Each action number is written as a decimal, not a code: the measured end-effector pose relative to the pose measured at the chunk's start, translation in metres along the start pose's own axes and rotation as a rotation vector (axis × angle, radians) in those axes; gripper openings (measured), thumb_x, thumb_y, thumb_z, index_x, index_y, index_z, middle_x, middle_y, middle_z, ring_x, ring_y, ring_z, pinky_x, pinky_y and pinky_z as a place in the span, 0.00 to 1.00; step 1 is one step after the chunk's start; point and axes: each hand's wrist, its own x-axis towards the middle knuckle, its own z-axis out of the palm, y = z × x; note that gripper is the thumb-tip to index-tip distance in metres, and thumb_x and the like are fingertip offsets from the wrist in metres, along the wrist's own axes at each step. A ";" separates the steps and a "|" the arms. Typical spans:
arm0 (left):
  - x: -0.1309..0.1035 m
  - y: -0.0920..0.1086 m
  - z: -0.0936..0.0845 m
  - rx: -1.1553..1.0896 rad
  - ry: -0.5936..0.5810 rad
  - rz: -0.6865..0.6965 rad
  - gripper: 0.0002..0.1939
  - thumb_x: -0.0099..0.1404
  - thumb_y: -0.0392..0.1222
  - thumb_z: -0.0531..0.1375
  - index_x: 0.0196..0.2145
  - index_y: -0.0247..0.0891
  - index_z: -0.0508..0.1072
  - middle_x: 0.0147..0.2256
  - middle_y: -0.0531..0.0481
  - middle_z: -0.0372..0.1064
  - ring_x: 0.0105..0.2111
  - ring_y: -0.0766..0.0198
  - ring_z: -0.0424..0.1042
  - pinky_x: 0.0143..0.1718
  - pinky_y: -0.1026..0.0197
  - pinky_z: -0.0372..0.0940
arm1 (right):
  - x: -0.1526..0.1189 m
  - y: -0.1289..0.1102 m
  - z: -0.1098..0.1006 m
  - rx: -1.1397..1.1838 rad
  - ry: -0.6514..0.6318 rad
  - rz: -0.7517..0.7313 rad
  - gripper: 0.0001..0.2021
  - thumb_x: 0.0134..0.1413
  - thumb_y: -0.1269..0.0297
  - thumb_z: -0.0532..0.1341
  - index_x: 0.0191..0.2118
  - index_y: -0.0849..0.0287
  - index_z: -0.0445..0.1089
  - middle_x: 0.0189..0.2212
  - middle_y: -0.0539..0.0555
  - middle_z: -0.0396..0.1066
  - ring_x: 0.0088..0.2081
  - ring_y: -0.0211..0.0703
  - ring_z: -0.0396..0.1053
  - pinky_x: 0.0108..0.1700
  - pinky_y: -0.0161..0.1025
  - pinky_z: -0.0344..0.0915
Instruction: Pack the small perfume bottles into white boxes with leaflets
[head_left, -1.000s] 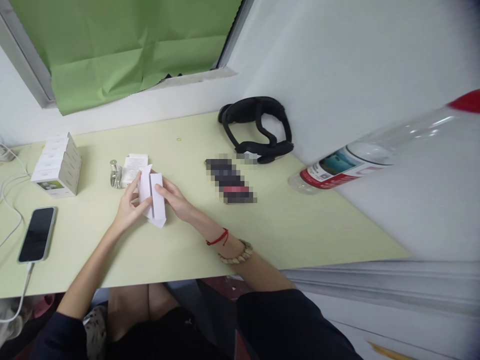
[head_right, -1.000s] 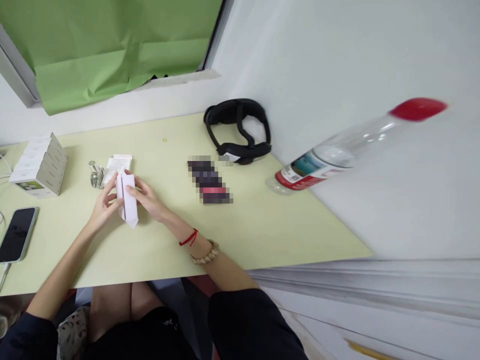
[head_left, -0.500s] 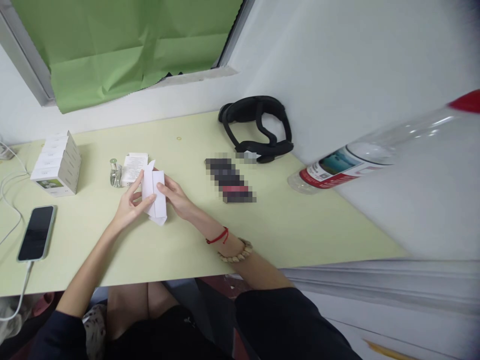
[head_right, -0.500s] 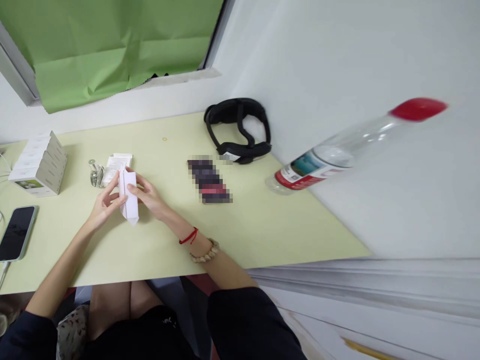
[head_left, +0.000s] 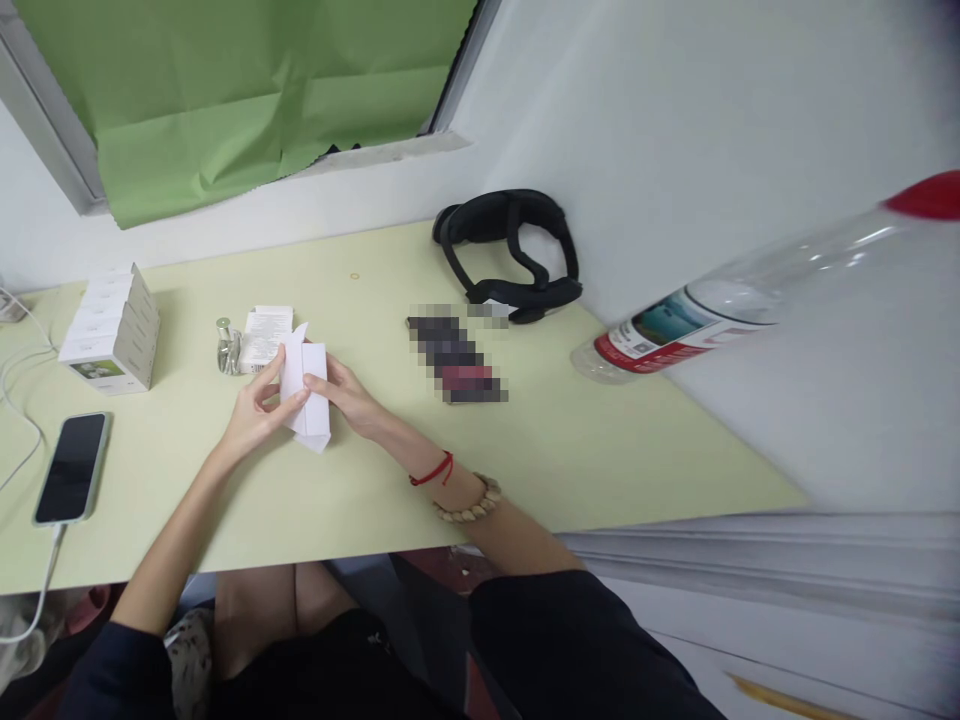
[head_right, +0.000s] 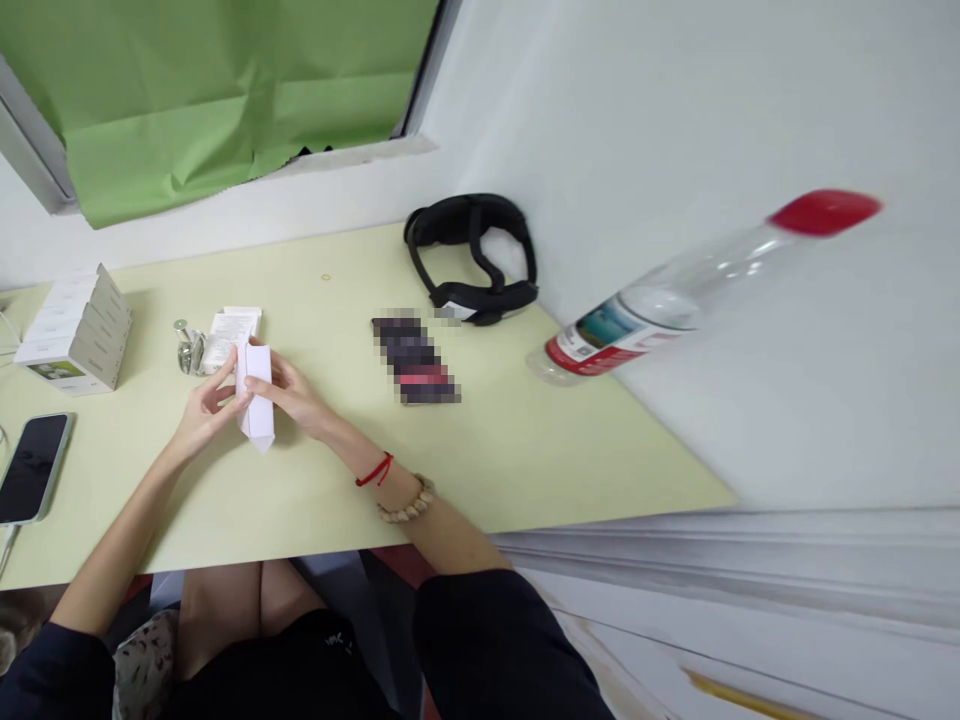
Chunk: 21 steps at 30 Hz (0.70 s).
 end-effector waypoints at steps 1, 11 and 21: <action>0.000 0.000 0.000 0.001 0.000 0.001 0.45 0.53 0.56 0.68 0.65 0.46 0.57 0.66 0.42 0.52 0.54 0.48 0.69 0.48 0.51 0.71 | 0.000 0.000 0.000 0.003 -0.003 0.004 0.35 0.44 0.42 0.66 0.58 0.50 0.64 0.54 0.55 0.70 0.55 0.53 0.68 0.54 0.49 0.69; -0.004 -0.013 0.002 0.391 0.095 0.247 0.35 0.56 0.61 0.64 0.58 0.44 0.69 0.68 0.41 0.45 0.62 0.40 0.59 0.50 0.48 0.70 | -0.005 -0.007 0.010 0.148 0.051 0.140 0.25 0.41 0.53 0.69 0.48 0.52 0.69 0.45 0.53 0.74 0.48 0.49 0.72 0.48 0.45 0.72; -0.008 -0.013 0.000 0.761 -0.098 0.554 0.36 0.55 0.60 0.65 0.59 0.44 0.68 0.63 0.40 0.57 0.57 0.44 0.67 0.49 0.51 0.72 | -0.002 -0.011 0.002 0.359 0.099 0.334 0.21 0.46 0.44 0.64 0.39 0.56 0.70 0.30 0.53 0.75 0.30 0.44 0.72 0.33 0.40 0.71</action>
